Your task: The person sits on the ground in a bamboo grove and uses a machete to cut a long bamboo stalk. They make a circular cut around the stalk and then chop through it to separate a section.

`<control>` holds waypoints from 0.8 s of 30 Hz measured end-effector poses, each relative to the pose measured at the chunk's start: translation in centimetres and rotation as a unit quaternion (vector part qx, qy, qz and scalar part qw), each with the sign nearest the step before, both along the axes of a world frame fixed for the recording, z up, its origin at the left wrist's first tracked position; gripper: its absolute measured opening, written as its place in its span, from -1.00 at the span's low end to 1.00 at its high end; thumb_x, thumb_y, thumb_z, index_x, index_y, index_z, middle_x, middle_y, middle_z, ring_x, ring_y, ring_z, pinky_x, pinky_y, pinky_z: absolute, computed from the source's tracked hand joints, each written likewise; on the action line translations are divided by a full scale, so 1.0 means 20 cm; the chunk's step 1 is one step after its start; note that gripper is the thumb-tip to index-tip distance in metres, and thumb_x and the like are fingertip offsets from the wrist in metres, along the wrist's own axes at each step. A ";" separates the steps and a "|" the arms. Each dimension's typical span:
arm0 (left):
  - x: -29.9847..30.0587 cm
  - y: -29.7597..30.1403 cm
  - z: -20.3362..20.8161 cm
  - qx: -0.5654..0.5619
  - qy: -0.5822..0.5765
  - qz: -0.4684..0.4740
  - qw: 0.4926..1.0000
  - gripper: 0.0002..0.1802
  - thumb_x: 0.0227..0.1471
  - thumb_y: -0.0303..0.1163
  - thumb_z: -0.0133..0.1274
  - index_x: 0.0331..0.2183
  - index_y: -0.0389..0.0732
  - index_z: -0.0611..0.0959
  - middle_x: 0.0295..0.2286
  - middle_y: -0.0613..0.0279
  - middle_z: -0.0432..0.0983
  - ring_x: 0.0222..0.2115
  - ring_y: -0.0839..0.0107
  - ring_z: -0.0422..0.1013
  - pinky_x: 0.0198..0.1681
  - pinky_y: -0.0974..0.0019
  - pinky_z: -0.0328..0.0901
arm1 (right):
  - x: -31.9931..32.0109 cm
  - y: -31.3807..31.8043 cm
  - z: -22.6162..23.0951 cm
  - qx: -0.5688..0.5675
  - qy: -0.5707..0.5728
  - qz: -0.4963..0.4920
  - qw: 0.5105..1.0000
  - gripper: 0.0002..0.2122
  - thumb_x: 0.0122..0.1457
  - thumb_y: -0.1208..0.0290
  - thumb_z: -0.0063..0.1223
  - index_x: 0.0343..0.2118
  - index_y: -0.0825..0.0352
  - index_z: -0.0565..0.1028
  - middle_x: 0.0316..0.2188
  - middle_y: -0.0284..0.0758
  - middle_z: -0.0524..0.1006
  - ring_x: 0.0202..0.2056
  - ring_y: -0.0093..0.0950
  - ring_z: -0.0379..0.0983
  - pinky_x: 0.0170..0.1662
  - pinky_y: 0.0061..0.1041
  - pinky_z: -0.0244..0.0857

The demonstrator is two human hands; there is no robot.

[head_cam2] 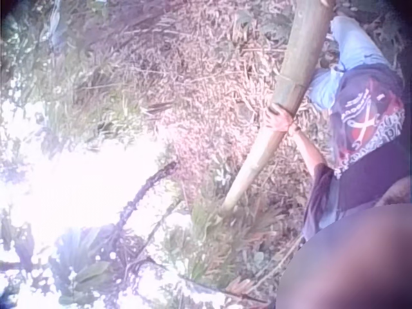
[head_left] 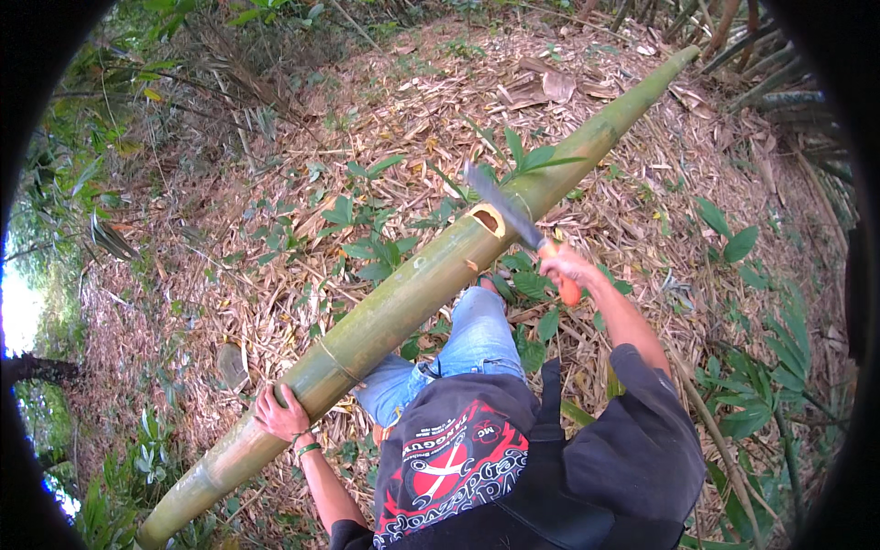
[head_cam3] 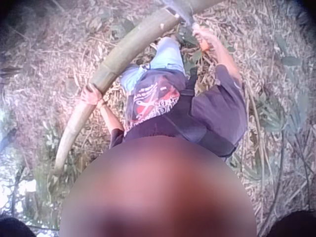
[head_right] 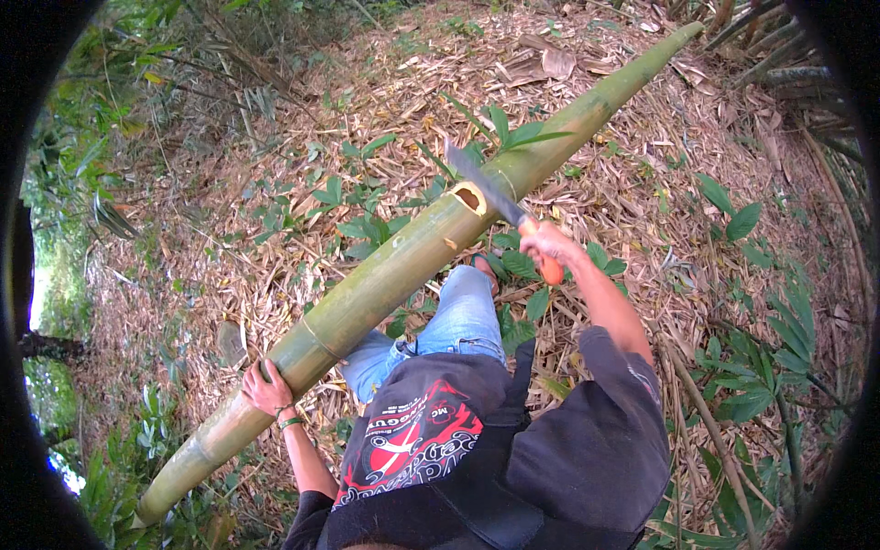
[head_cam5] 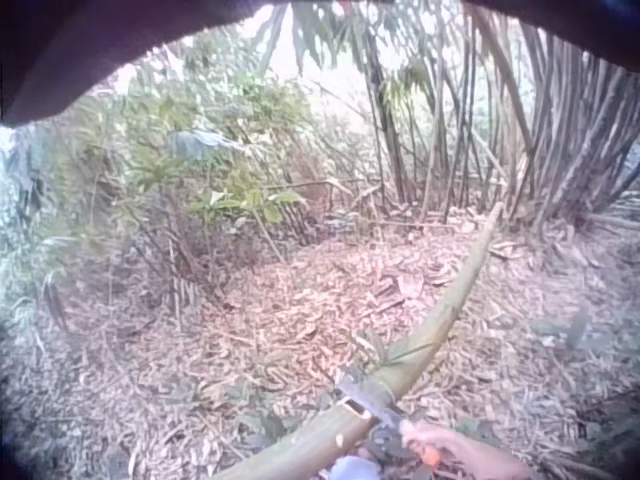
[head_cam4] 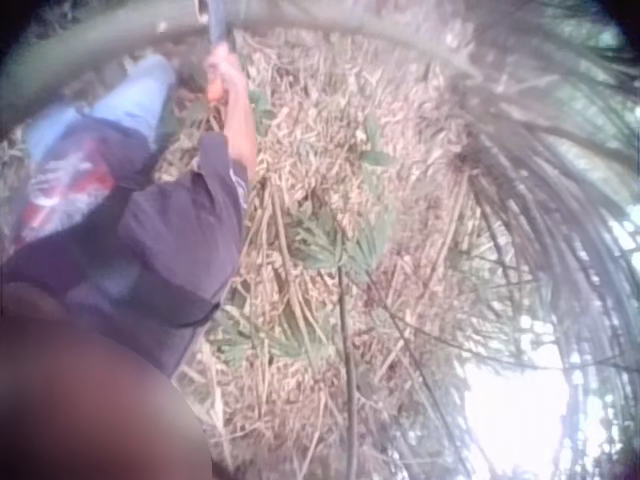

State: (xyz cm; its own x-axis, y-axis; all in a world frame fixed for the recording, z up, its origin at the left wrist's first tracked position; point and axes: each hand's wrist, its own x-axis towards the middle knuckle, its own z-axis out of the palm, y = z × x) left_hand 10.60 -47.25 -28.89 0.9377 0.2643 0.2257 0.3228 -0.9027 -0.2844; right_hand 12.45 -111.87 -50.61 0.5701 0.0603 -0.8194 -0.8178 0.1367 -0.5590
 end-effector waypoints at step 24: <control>-0.02 0.00 -0.03 0.020 -0.007 -0.007 1.000 -0.55 0.18 0.06 -0.01 -0.09 -0.04 0.66 -0.05 0.29 0.54 0.04 0.23 0.37 0.22 -0.14 0.00 | -0.15 0.62 0.49 -0.369 -0.275 -0.041 0.887 -0.80 0.09 0.34 0.19 -0.38 0.38 0.51 -0.51 0.03 0.56 -0.39 0.01 0.55 -0.32 -0.08 0.41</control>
